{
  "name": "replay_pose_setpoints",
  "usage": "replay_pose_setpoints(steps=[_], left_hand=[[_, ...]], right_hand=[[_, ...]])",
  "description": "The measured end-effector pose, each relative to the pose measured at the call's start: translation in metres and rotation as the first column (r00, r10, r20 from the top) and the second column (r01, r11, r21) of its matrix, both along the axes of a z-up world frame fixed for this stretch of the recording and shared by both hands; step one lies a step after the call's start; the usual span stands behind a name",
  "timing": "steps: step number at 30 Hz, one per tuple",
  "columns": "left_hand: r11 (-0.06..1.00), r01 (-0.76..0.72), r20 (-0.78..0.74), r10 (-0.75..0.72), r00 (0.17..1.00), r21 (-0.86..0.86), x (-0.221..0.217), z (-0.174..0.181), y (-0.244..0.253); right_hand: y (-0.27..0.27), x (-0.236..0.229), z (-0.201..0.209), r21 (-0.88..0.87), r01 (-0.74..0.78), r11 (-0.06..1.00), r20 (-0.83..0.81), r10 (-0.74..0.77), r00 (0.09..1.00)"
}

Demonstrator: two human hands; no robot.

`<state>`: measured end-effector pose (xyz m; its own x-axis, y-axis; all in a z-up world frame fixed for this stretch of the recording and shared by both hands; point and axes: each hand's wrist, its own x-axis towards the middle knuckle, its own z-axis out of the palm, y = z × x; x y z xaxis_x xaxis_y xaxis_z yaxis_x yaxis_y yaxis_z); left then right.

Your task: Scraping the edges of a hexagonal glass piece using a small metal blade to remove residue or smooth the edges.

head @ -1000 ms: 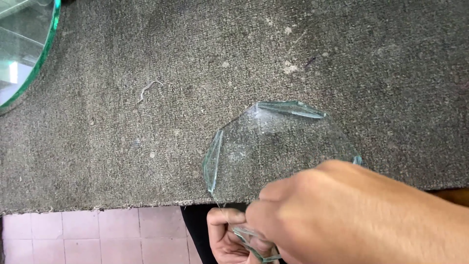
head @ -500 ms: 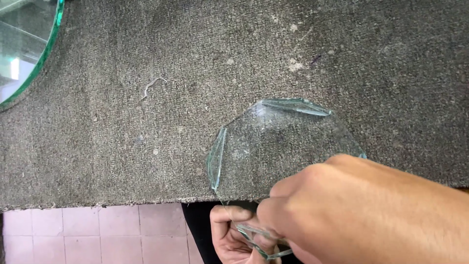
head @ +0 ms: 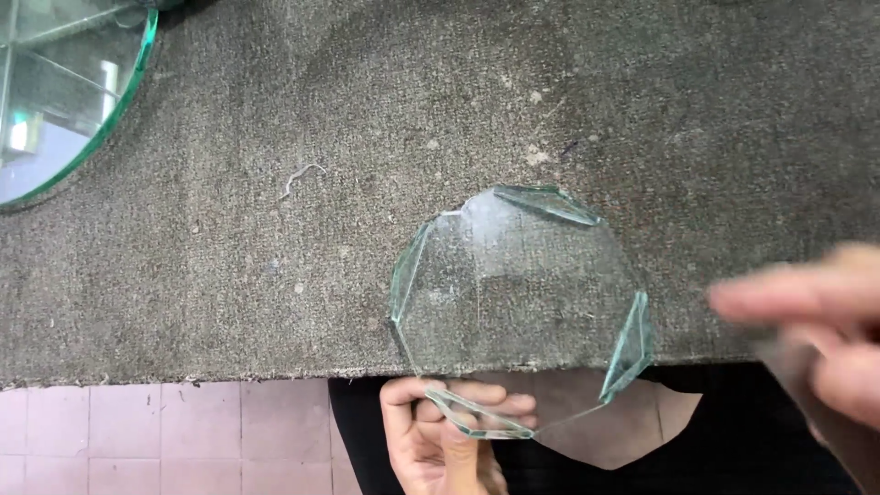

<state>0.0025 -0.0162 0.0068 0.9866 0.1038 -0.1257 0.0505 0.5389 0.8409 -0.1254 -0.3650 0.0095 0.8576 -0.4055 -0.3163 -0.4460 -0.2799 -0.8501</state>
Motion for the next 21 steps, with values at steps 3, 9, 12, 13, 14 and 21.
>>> replay_pose_setpoints(steps=[3, 9, 12, 13, 14, 21], left_hand=[[1.000, -0.018, -0.041, 0.017, 0.999, -0.013, -0.009, -0.010, 0.000], [0.992, 0.093, 0.041, -0.097, 0.994, 0.086, -0.047, 0.002, -0.033], [0.926, 0.369, 0.001, -0.370, 0.929, 0.079, -0.069, 0.024, -0.040], [0.869, 0.495, -0.135, -0.490, 0.861, 0.006, -0.075, 0.034, -0.042], [0.872, 0.490, -0.129, -0.486, 0.865, 0.005, -0.075, 0.039, -0.044], [0.778, 0.580, -0.174, -0.553, 0.815, 0.243, -0.081, 0.067, -0.053]], right_hand=[[0.065, 0.008, 0.032, 0.077, 0.038, 0.996, 0.083, -0.044, 0.996], [0.111, 0.015, 0.090, 0.279, 0.262, 0.924, -0.007, -0.271, 0.963], [0.120, 0.015, 0.099, 0.200, 0.176, 0.964, 0.017, -0.183, 0.983], [0.125, 0.016, 0.102, 0.185, 0.102, 0.977, 0.109, -0.124, 0.986], [0.129, 0.014, 0.104, 0.183, 0.096, 0.978, 0.114, -0.118, 0.986], [0.142, 0.004, 0.114, 0.112, 0.206, 0.972, 0.047, -0.212, 0.976]])
